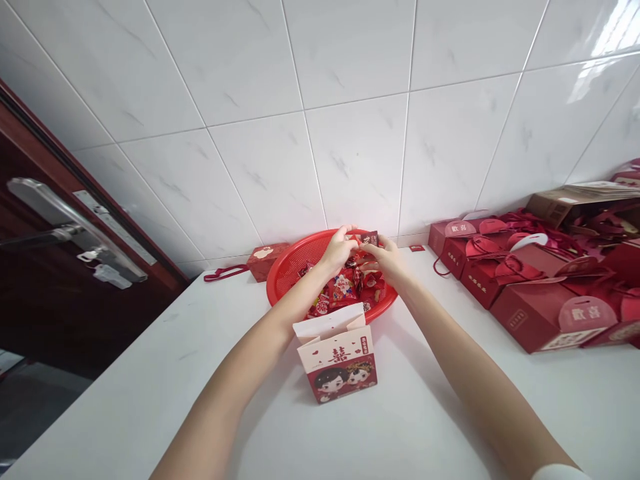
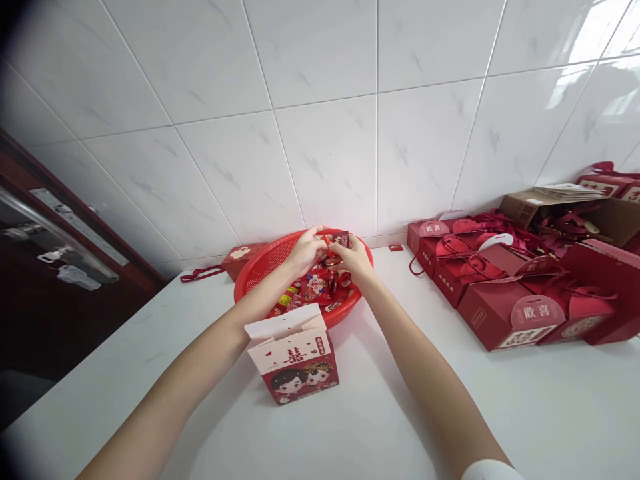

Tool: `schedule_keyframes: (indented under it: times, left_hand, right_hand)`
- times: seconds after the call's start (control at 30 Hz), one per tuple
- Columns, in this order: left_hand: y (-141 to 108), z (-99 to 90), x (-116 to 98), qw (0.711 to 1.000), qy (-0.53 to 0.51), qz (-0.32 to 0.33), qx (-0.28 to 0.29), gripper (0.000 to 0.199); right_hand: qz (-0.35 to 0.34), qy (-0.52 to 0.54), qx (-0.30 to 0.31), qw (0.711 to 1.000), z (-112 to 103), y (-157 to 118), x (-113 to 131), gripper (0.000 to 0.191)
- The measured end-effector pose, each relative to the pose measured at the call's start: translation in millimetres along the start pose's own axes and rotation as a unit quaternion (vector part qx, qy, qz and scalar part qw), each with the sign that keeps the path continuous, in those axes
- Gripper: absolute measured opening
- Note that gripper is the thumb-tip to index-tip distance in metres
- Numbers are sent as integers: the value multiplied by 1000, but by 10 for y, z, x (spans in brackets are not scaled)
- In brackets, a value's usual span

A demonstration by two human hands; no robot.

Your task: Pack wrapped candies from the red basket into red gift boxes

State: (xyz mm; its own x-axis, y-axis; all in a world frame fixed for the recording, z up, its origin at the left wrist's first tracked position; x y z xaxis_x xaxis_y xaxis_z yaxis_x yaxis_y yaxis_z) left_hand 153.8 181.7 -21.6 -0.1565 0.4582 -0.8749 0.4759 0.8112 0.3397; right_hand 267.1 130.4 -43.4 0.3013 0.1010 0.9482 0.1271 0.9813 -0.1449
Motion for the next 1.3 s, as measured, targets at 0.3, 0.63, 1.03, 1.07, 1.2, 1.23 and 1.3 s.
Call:
schedule_keyframes:
  times: [0.3, 0.63, 1.03, 1.07, 1.2, 1.23, 1.3]
  left_hand:
    - [-24, -29, -23, 997, -19, 73, -32, 64]
    - [-87, -91, -61, 995, 4, 102, 20, 64]
    - [-92, 86, 259, 952, 201, -39, 228, 13]
    - [-116, 87, 291, 946, 208, -49, 243, 9]
    - [-150, 29, 380, 937, 236, -75, 248, 15]
    - [-146, 0, 390, 936, 242, -79, 244, 15]
    - [-135, -70, 380, 938, 246, -80, 230, 10]
  right_hand:
    - [3, 16, -26, 1000, -28, 7, -9, 19]
    - [11, 46, 20, 999, -25, 1, 6, 17]
    - [-29, 135, -46, 989, -119, 62, -1, 15]
    - [-28, 136, -44, 989, -119, 63, -3, 16]
    - [-25, 136, -34, 990, -108, 46, 0, 18]
    - [-24, 137, -31, 990, -102, 40, 2, 18]
    - [-22, 139, -24, 990, -90, 27, 9, 17]
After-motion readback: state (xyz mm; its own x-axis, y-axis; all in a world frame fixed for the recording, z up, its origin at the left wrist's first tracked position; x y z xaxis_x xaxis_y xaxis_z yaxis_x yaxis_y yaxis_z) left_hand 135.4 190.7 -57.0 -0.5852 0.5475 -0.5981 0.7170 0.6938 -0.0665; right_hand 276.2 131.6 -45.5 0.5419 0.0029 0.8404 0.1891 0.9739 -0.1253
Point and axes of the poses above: each hand's wrist, its own y-axis towards the middle knuckle, its own z-axis out of the palm, x = y × z, the point moved 4 cm from there along y, towards the middle knuckle, and after that the axes turned 11 degrees about z, right-handed, at the moved point
